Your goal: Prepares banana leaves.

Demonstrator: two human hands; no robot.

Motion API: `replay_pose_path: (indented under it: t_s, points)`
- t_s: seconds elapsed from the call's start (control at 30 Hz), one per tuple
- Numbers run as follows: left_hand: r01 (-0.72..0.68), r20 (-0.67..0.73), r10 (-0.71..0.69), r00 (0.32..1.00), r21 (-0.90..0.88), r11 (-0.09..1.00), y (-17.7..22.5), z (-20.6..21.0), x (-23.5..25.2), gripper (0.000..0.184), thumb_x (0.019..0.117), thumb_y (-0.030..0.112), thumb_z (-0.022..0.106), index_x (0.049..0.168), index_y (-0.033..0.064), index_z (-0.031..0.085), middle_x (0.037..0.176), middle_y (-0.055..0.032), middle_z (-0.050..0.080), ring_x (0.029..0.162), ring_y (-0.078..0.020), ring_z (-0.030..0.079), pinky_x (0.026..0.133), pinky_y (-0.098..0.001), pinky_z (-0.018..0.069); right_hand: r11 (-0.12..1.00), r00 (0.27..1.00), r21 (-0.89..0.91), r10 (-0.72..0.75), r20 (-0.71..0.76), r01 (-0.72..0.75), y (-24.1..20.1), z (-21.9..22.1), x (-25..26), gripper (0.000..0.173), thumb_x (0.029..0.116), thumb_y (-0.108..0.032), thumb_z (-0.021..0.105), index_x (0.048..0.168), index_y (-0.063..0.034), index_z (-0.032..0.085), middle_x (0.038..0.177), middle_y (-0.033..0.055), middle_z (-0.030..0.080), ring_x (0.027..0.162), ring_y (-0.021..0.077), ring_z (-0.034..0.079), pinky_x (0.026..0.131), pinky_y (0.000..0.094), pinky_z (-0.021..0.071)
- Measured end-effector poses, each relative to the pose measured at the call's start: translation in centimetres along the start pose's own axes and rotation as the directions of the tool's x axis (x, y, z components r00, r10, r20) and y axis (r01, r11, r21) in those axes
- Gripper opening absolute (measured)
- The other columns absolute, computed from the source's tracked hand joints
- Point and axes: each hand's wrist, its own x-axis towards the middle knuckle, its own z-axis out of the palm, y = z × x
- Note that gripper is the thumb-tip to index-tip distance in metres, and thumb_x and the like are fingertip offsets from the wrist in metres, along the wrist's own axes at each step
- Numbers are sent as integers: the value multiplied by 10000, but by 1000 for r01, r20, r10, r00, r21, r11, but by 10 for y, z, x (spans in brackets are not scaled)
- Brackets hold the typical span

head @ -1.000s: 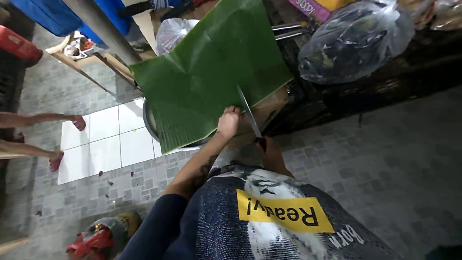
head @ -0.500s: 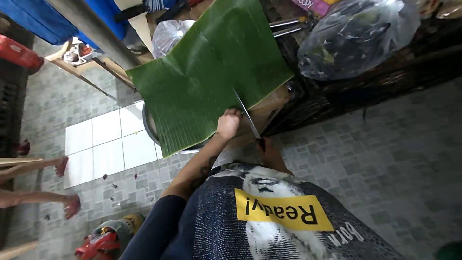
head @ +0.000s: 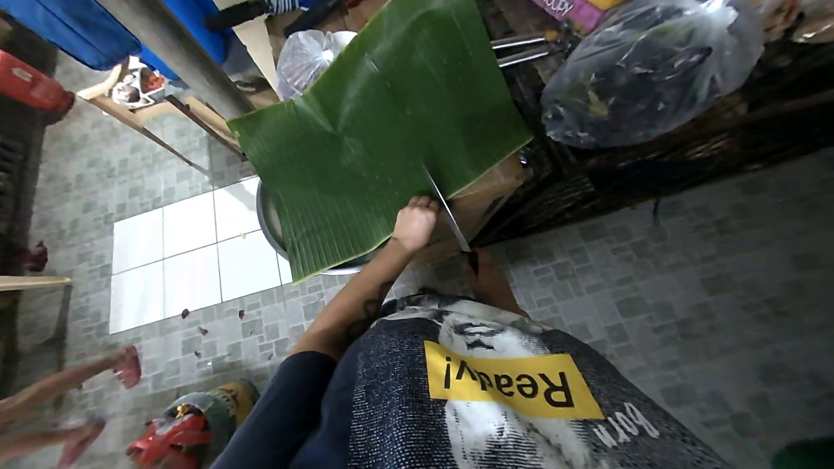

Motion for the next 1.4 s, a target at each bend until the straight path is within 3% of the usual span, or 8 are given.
replay_pose_path:
  t_s: [0.27, 0.57, 0.73, 0.93, 1.17, 1.4]
  points:
    - [76, 104, -70, 992, -61, 995, 4, -11, -1, 222, 973, -53, 558, 1144, -109, 689, 1186, -291, 680, 1158, -450, 654, 980, -547, 529, 1000, 1000, -20, -16, -11, 16, 0, -1, -1, 517, 1123, -254, 424, 1539, 45, 360, 1251, 318, 654, 1123, 471, 675, 980, 581, 518]
    - [29, -9, -30, 1000, -90, 996, -2, -4, -2, 184, 965, -53, 572, 1075, -112, 707, 1099, -282, 708, 1072, -441, 695, 940, -530, 555, 994, 998, -91, 59, 25, -56, -14, 0, 8, 510, 1136, -266, 379, 1555, 24, 354, 1362, 305, 603, 1211, 452, 641, 1027, 570, 494]
    - [51, 24, -49, 999, -105, 993, -7, -5, 0, 202, 983, -27, 576, 1119, -118, 693, 1135, -289, 699, 1109, -437, 683, 986, -519, 535, 995, 998, -93, 42, 48, -37, -18, 4, 17, 500, 1138, -250, 371, 1561, 14, 336, 1366, 296, 605, 1232, 439, 634, 1051, 549, 485]
    - [12, -39, -15, 999, -85, 996, -12, 1, 0, 195, 972, -49, 570, 1096, -104, 711, 1087, -279, 713, 1067, -435, 698, 962, -510, 549, 994, 999, -104, -26, 24, 29, -16, 4, 21, 495, 1142, -255, 352, 1547, 29, 336, 1307, 310, 624, 1192, 449, 650, 1022, 550, 505]
    - [18, -53, -24, 998, -105, 994, -13, -4, 3, 196, 990, -13, 566, 1086, -123, 697, 1090, -289, 707, 1068, -439, 698, 967, -513, 550, 991, 999, -134, 8, 47, -2, -26, -2, 24, 486, 1139, -250, 355, 1566, -21, 319, 1302, 290, 633, 1173, 439, 662, 1012, 559, 512]
    - [-43, -139, 29, 990, -99, 994, -11, -4, 3, 158, 964, -19, 608, 1029, -119, 710, 1028, -282, 716, 1006, -433, 716, 919, -502, 572, 979, 972, -64, -200, -127, 193, -22, 1, 33, 455, 1126, -241, 432, 1483, 40, 410, 1121, 306, 675, 1032, 465, 695, 919, 580, 546]
